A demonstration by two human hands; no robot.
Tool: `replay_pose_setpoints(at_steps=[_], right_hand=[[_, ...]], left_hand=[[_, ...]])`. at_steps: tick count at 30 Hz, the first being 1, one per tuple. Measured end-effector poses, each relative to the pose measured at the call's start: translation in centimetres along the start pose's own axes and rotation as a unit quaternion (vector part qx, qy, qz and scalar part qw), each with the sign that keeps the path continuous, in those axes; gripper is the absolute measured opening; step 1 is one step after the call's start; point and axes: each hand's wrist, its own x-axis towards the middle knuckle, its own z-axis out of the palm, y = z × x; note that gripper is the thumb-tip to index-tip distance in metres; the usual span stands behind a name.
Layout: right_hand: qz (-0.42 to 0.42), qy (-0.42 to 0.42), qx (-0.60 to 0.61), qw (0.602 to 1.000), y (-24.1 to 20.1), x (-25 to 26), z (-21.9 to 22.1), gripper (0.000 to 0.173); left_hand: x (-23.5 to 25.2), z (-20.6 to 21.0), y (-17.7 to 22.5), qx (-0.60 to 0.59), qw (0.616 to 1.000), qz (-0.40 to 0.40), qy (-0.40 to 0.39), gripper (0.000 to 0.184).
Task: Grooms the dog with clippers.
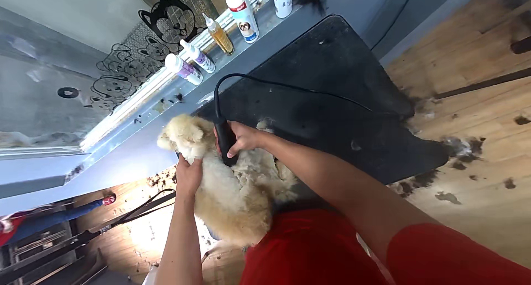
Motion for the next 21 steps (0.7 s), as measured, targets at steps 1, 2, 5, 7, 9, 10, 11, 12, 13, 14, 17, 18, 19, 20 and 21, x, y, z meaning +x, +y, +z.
replay_pose_setpoints(at_steps=[1, 2, 5, 7, 9, 10, 11, 12, 13, 14, 17, 18, 19, 20, 21], right_hand=[[-0.01, 0.01, 0.01, 1.0, -0.2, -0.1, -0.2, 0.065], [-0.032, 0.027, 0.023, 0.999, -0.8, 0.0, -0.3, 0.064], [-0.114, 0.067, 0.081, 0.988, -2.4, 1.3, 0.1, 0.062], [-0.137, 0.059, 0.112, 0.983, -2.2, 2.2, 0.5, 0.061], [-0.113, 0.056, 0.133, 0.983, -1.4, 2.0, 0.6, 0.062], [-0.099, 0.055, 0.147, 0.983, -0.7, 1.5, 0.4, 0.062], [-0.086, 0.053, 0.157, 0.982, -0.1, 0.9, 0.2, 0.063], [-0.07, 0.051, 0.154, 0.984, 0.7, 0.2, 0.2, 0.064], [-0.047, 0.048, 0.143, 0.987, 1.6, -0.6, 0.2, 0.064], [-0.019, 0.039, 0.141, 0.989, 2.4, -1.5, 0.4, 0.064], [0.017, 0.031, 0.152, 0.988, 2.7, -2.3, 0.2, 0.065], [-0.002, 0.044, 0.157, 0.987, 2.2, -2.1, 0.0, 0.063], [-0.034, 0.059, 0.163, 0.984, 1.5, -1.6, -0.2, 0.061], [-0.072, 0.069, 0.174, 0.98, 1.0, -1.0, -0.3, 0.06], [-0.101, 0.073, 0.184, 0.975, 0.7, -0.3, -0.4, 0.06]], left_hand=[[0.0, 0.0, 0.1, -0.002, 1.0, -0.002, 0.001, 0.042], [0.0, 0.0, 0.1, -0.003, 1.0, -0.004, 0.001, 0.041], [-0.2, 0.0, -0.1, -0.005, 1.0, -0.005, 0.0, 0.042], [-0.2, 0.0, -0.1, -0.007, 1.0, 0.002, 0.0, 0.041], [0.0, 0.2, 0.0, -0.007, 1.0, 0.007, 0.002, 0.038], [0.2, 0.2, 0.1, -0.008, 1.0, 0.011, 0.004, 0.038], [0.3, 0.2, 0.1, -0.012, 1.0, 0.013, 0.006, 0.039], [0.3, 0.1, 0.0, -0.015, 1.0, 0.014, 0.007, 0.04], [0.2, 0.0, -0.3, -0.017, 1.0, 0.016, 0.007, 0.041], [0.2, -0.1, -0.5, -0.018, 1.0, 0.018, 0.007, 0.04], [0.2, -0.2, -0.6, -0.018, 1.0, 0.021, 0.001, 0.039], [0.2, -0.2, -0.6, -0.016, 1.0, 0.018, 0.0, 0.038], [0.2, -0.2, -0.5, -0.013, 1.0, 0.013, 0.003, 0.037], [0.1, -0.2, -0.4, -0.013, 1.0, 0.007, 0.003, 0.036], [0.0, -0.2, -0.3, -0.015, 1.0, 0.002, 0.002, 0.036]])
